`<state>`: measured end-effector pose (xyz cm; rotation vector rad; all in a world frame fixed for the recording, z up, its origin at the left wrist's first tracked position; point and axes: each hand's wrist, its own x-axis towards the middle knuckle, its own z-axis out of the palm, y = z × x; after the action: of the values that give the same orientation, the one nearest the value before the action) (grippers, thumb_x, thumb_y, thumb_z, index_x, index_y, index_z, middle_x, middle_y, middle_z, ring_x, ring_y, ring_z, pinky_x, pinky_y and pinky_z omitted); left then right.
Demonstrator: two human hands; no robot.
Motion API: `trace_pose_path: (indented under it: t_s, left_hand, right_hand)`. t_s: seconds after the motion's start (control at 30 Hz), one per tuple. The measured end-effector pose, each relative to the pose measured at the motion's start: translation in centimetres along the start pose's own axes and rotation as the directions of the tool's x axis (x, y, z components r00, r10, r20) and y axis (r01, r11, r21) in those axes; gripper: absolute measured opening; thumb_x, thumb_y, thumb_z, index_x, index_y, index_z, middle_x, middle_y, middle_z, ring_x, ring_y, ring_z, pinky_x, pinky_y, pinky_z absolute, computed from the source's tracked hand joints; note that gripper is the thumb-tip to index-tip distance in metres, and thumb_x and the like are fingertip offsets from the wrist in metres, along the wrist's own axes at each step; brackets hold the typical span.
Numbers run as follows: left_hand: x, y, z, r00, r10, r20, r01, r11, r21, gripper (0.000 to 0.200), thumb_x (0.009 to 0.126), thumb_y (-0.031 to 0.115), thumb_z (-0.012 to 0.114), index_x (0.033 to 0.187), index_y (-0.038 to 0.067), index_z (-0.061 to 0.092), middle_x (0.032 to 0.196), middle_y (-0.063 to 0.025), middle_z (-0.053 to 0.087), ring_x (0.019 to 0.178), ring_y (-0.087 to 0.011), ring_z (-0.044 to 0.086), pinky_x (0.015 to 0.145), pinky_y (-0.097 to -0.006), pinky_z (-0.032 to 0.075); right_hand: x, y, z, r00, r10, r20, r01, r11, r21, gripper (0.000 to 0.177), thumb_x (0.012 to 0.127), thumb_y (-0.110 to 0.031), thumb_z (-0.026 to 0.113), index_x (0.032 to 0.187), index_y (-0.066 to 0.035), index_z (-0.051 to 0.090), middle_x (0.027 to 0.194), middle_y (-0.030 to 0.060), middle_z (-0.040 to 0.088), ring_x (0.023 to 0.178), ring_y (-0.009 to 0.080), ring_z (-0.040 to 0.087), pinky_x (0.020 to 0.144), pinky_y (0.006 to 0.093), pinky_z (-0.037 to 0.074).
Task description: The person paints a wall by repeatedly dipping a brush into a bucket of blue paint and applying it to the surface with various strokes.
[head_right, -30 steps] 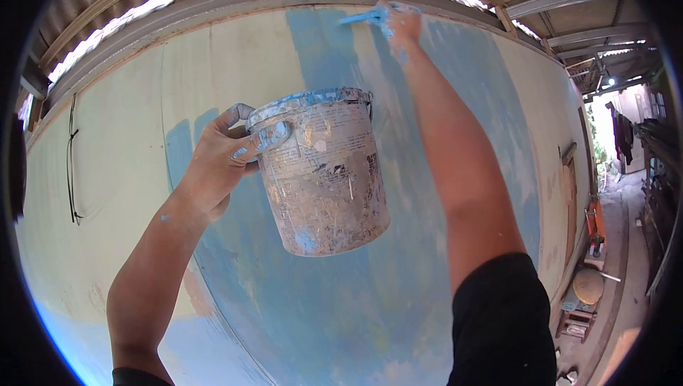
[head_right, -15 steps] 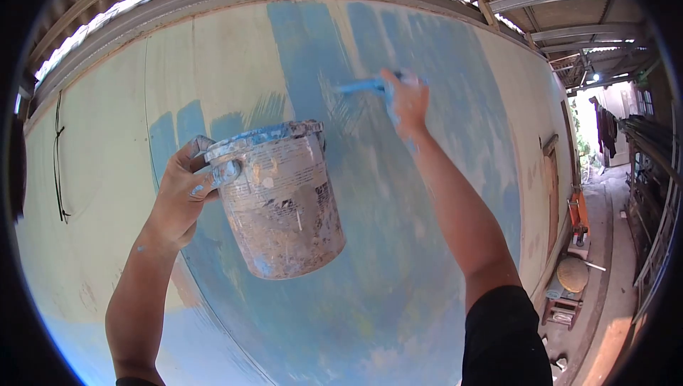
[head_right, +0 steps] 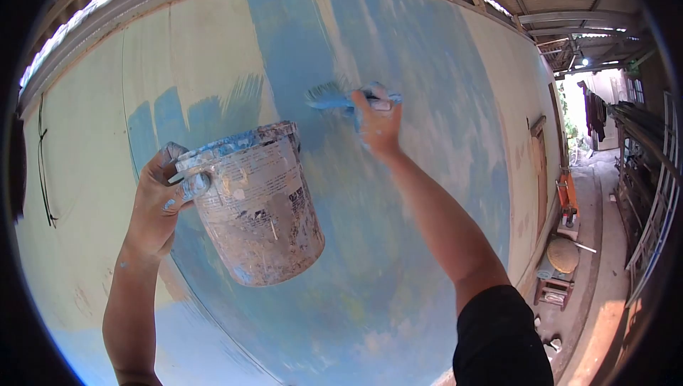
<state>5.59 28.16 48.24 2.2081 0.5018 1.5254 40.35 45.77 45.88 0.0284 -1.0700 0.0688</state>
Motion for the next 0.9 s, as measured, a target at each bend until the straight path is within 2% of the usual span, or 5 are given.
trace_pose_path:
  t_s: [0.27,0.43,0.6,0.8,0.9]
  left_hand:
    - [-0.8,-0.2,1.1,1.0,0.02,0.005,-0.02,1.0,-0.002,0.034,0.082,0.016,0.088,0.102,0.007,0.062,0.1,-0.0042,0.071,0.093,-0.0128,0.067,0.085,-0.029,0.054]
    - [-2.1,-1.9,0.9,0.999,0.024,0.034,-0.022,0.998,-0.064,0.037,0.082,0.015,0.089,0.105,0.006,0.062,0.104,-0.0056,0.071,0.099,-0.0145,0.067,0.087,-0.0299,0.053]
    - [-3.9,-3.0,1.1,0.999,0.031,0.031,-0.027,0.992,-0.125,0.043,0.082,0.017,0.089,0.113,0.003,0.063,0.112,-0.0077,0.07,0.103,-0.0168,0.068,0.09,-0.0329,0.055]
    - [-5.6,-3.6,1.1,0.999,0.03,0.035,-0.029,0.999,-0.029,0.046,0.081,0.015,0.089,0.116,0.002,0.063,0.116,-0.0081,0.07,0.105,-0.0177,0.069,0.092,-0.0327,0.056]
    - [-6.5,-4.3,1.1,0.999,-0.017,0.033,0.02,0.997,-0.074,0.05,0.079,0.013,0.09,0.12,0.002,0.063,0.116,-0.0077,0.07,0.107,-0.0178,0.068,0.094,-0.0325,0.054]
  right_hand:
    - [7.8,-3.3,4.3,0.996,0.025,-0.083,-0.013,0.99,0.138,0.015,0.092,-0.016,0.075,0.088,-0.003,0.071,0.075,0.0048,0.07,0.058,0.0124,0.057,0.054,0.0282,0.044]
    - [0.9,0.7,0.8,0.968,-0.122,-0.22,0.082,0.98,-0.182,0.012,0.092,-0.012,0.073,0.086,-0.002,0.069,0.081,0.0064,0.072,0.059,0.0125,0.058,0.055,0.0275,0.044]
    - [-6.9,-3.9,-4.4,0.981,0.193,0.034,-0.193,0.981,-0.007,0.012,0.091,-0.007,0.073,0.083,-0.001,0.067,0.08,0.0073,0.072,0.067,0.0107,0.061,0.062,0.028,0.046]
    - [0.2,-4.1,-1.7,0.984,0.084,-0.158,-0.106,0.986,-0.132,0.013,0.092,-0.007,0.072,0.083,-0.001,0.065,0.078,0.0055,0.068,0.07,0.0116,0.062,0.06,0.0295,0.045]
    - [1.1,-2.4,-1.0,0.996,0.085,-0.019,-0.081,0.983,0.165,0.011,0.092,-0.01,0.074,0.087,-0.002,0.068,0.081,0.0041,0.067,0.074,0.0117,0.062,0.063,0.029,0.046]
